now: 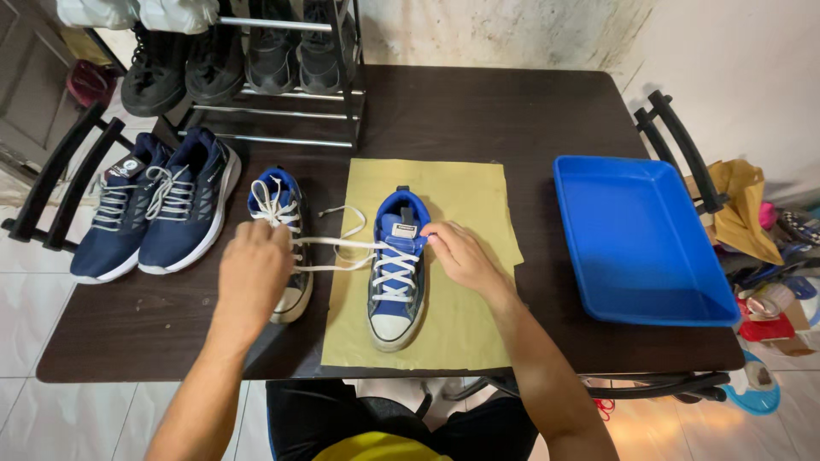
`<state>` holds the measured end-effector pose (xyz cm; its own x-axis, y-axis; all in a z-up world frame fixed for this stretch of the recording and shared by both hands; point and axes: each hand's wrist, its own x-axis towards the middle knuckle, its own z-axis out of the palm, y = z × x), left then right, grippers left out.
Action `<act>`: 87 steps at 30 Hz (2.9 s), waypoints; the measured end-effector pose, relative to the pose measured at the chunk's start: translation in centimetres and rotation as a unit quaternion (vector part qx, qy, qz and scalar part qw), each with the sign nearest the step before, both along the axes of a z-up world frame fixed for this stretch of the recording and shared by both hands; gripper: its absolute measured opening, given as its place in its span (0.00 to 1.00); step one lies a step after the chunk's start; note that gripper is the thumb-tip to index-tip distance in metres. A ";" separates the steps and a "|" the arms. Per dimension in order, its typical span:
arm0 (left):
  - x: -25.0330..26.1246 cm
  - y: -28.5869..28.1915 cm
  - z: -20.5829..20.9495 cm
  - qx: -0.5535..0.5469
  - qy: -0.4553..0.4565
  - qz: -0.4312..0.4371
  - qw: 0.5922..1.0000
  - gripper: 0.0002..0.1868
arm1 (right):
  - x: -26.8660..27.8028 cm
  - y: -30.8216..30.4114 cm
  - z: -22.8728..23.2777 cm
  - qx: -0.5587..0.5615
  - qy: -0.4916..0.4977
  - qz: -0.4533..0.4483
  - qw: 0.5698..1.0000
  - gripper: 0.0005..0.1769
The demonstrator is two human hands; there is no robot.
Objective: The person removes the laces from a pair of blue high-top sneakers. They pull the laces out of the eyelets one by one, starting with the right shoe and then the left, placing the removed laces into a blue tray.
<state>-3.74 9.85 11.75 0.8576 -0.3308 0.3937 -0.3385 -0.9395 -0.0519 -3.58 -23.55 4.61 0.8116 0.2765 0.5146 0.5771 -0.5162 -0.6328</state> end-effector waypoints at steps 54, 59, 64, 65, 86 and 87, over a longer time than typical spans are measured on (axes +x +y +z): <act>1.6 -10.1 -10.8 -0.559 0.197 -0.092 0.800 0.20 | 0.0 6.6 2.0 -0.170 -0.150 -0.083 0.970 0.09; 1.5 -10.1 -10.8 -0.564 0.207 -0.073 0.796 0.21 | -0.2 3.3 0.9 0.030 -0.108 -0.143 0.983 0.03; 1.5 -10.2 -10.9 -0.561 0.202 -0.068 0.800 0.21 | -0.9 -2.4 -2.1 0.229 0.035 -0.265 0.936 0.02; 1.6 -10.2 -10.9 -0.561 0.197 -0.070 0.801 0.21 | -0.7 -3.6 -2.7 0.321 0.052 -0.274 0.905 0.04; 0.5 -10.9 -4.6 -0.230 -0.001 -0.291 0.929 0.09 | 1.3 2.7 -4.5 0.004 0.183 -0.147 0.972 0.21; 0.7 -11.3 -4.4 -0.217 0.003 -0.289 0.932 0.09 | 1.5 2.6 -4.8 0.022 0.176 -0.141 0.974 0.21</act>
<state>-3.06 -1.41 7.31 0.5875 -0.5493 0.5942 -0.7942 -0.5320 0.2935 -2.10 -20.96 -0.20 0.9802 0.0006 0.1978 0.1598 -0.5917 -0.7902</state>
